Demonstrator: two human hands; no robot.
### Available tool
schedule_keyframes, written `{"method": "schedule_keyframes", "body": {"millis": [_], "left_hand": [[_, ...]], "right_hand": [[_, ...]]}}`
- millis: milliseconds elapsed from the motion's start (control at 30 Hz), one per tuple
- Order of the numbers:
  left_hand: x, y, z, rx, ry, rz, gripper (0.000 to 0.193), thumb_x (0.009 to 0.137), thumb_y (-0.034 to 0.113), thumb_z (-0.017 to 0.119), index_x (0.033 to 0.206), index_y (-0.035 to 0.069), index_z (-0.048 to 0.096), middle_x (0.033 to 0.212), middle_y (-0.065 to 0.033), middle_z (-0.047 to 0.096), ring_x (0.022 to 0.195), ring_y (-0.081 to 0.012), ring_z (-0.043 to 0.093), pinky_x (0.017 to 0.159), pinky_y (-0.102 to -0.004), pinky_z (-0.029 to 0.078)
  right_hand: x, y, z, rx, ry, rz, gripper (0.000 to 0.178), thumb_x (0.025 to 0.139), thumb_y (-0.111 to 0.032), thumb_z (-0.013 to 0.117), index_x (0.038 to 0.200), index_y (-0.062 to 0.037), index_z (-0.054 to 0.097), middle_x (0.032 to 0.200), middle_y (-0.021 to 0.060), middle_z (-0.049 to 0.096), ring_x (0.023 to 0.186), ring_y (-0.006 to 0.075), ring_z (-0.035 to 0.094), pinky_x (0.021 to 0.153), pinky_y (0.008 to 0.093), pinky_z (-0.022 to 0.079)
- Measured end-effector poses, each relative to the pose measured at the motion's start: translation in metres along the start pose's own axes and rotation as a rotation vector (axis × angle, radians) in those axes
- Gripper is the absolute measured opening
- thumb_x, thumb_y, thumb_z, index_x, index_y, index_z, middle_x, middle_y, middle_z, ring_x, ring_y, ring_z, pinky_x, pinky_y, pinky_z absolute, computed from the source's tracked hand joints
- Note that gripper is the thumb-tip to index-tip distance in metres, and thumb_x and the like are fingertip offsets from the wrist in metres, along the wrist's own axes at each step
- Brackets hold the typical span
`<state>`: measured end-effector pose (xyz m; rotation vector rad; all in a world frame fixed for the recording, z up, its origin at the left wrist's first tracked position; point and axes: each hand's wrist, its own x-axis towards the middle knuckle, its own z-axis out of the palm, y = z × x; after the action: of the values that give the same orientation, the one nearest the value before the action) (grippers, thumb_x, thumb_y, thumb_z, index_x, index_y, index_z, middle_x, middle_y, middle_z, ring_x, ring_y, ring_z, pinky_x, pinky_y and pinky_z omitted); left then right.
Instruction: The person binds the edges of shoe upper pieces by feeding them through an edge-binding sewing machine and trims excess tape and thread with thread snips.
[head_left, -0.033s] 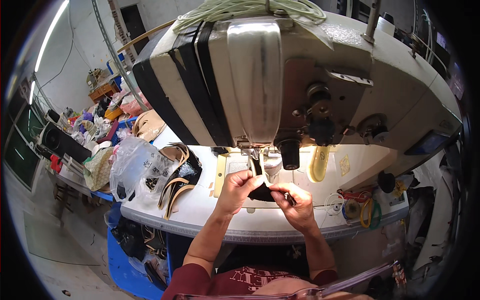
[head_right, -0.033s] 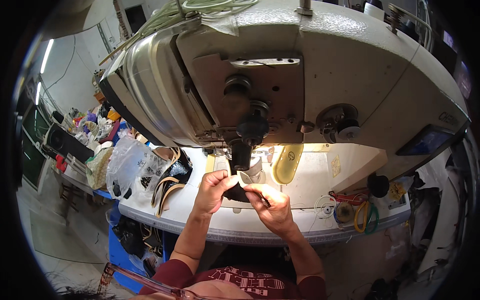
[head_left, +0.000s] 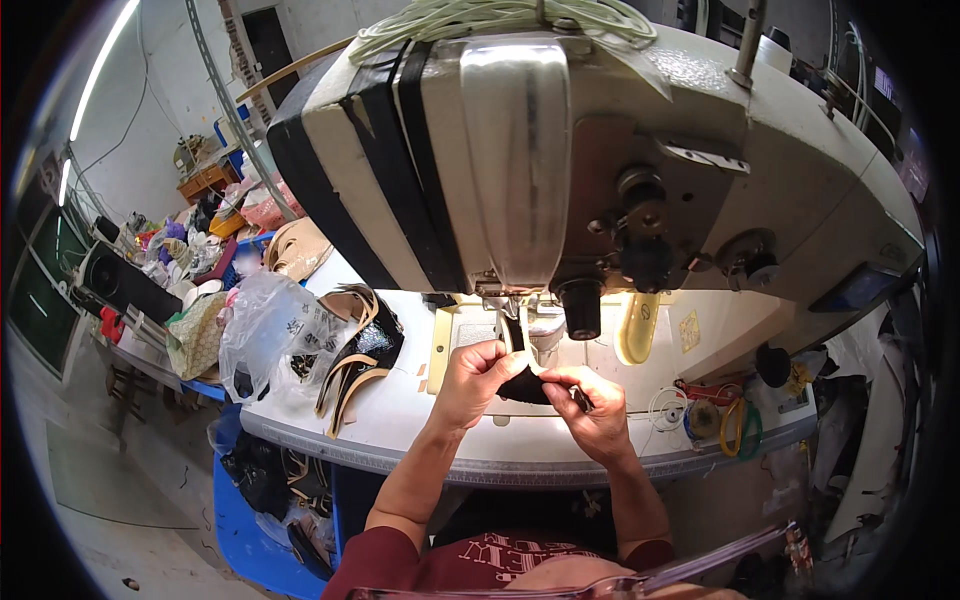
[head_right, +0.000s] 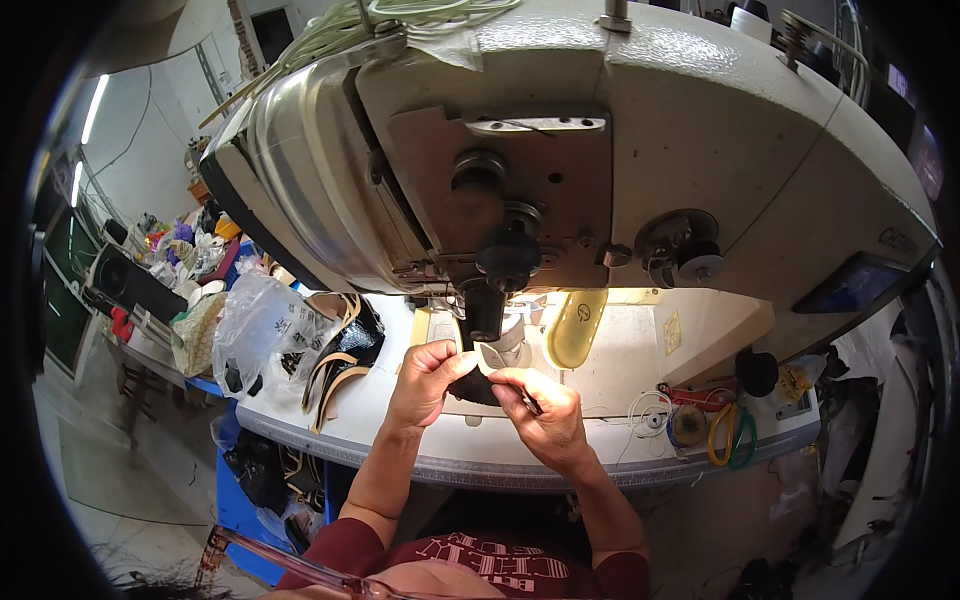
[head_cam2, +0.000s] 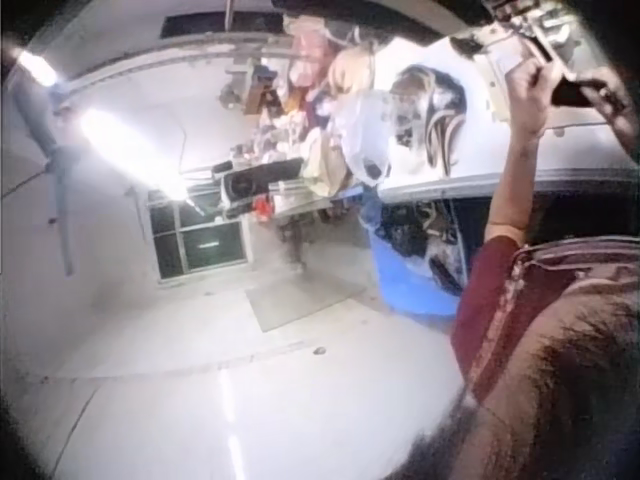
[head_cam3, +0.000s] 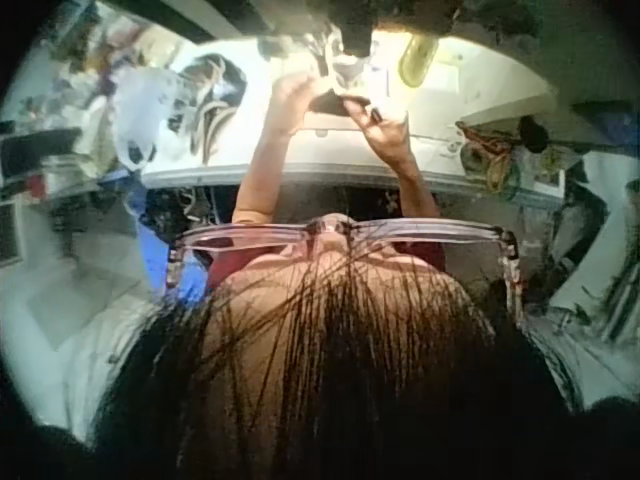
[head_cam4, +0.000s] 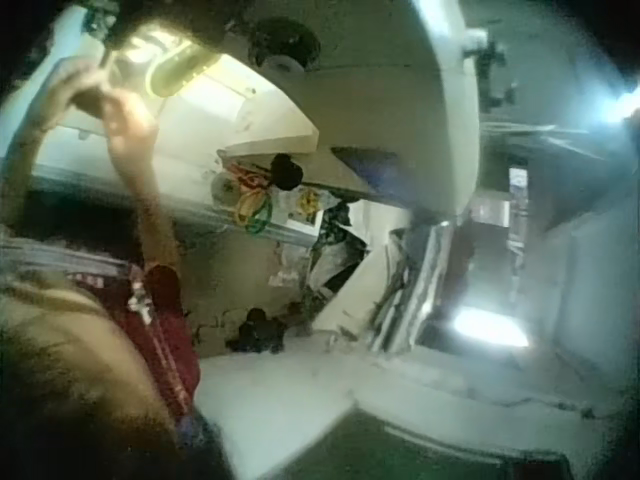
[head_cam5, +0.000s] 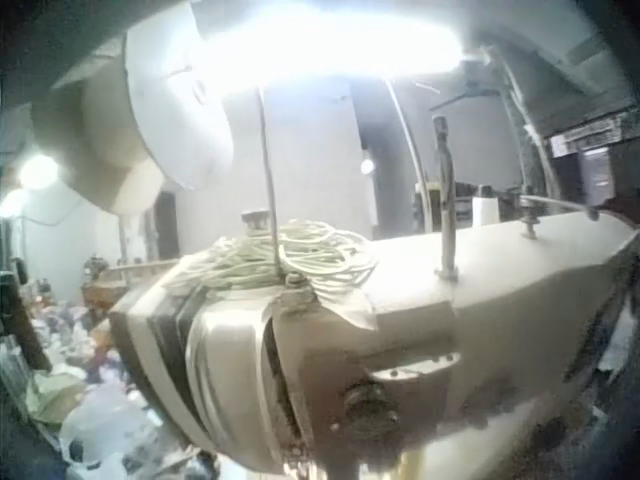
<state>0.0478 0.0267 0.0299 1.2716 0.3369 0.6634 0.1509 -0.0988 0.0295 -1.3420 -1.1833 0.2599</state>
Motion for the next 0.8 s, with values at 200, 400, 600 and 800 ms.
{"method": "schedule_keyframes", "body": {"millis": [200, 400, 600, 800], "left_hand": [[0.006, 0.002, -0.004, -0.056, 0.024, -0.043, 0.02, 0.084, 0.017, 0.055, 0.068, 0.005, 0.059, 0.057, 0.0051, 0.051, 0.046, -0.0008, 0.043, 0.04, -0.0144, 0.031], [-0.006, 0.006, 0.003, -0.09, 0.108, -0.196, 0.016, 0.082, 0.021, 0.059, 0.078, 0.005, 0.059, 0.062, -0.0003, 0.058, 0.043, -0.0033, 0.05, 0.034, -0.0136, 0.035], [0.0, 0.002, -0.005, -0.155, 0.039, -0.181, 0.018, 0.079, 0.017, 0.063, 0.089, 0.003, 0.059, 0.065, -0.0002, 0.059, 0.047, -0.0044, 0.055, 0.036, -0.0135, 0.041], [0.008, 0.008, 0.0, -0.134, 0.139, -0.163, 0.016, 0.078, 0.021, 0.064, 0.074, 0.006, 0.06, 0.044, -0.0005, 0.05, 0.03, -0.0047, 0.041, 0.028, -0.015, 0.029]], "right_hand": [[0.002, -0.001, 0.003, 0.036, 0.048, 0.053, 0.014, 0.077, 0.0, 0.06, 0.092, -0.0004, 0.06, 0.077, 0.0003, 0.058, 0.059, 0.0021, 0.046, 0.052, 0.0159, 0.037], [0.0, 0.01, 0.006, 0.07, 0.073, 0.059, 0.018, 0.078, 0.0, 0.06, 0.096, 0.0011, 0.058, 0.078, -0.0002, 0.058, 0.059, 0.0004, 0.045, 0.051, 0.0151, 0.037], [0.006, 0.006, 0.011, 0.124, 0.097, 0.075, 0.019, 0.078, 0.001, 0.059, 0.097, 0.003, 0.056, 0.08, 0.0026, 0.059, 0.065, 0.0034, 0.05, 0.057, 0.0164, 0.041], [0.019, 0.017, 0.014, 0.088, 0.159, -0.033, 0.022, 0.079, 0.0, 0.059, 0.1, 0.0049, 0.056, 0.081, 0.0054, 0.061, 0.066, 0.0055, 0.053, 0.06, 0.0182, 0.043]]}}
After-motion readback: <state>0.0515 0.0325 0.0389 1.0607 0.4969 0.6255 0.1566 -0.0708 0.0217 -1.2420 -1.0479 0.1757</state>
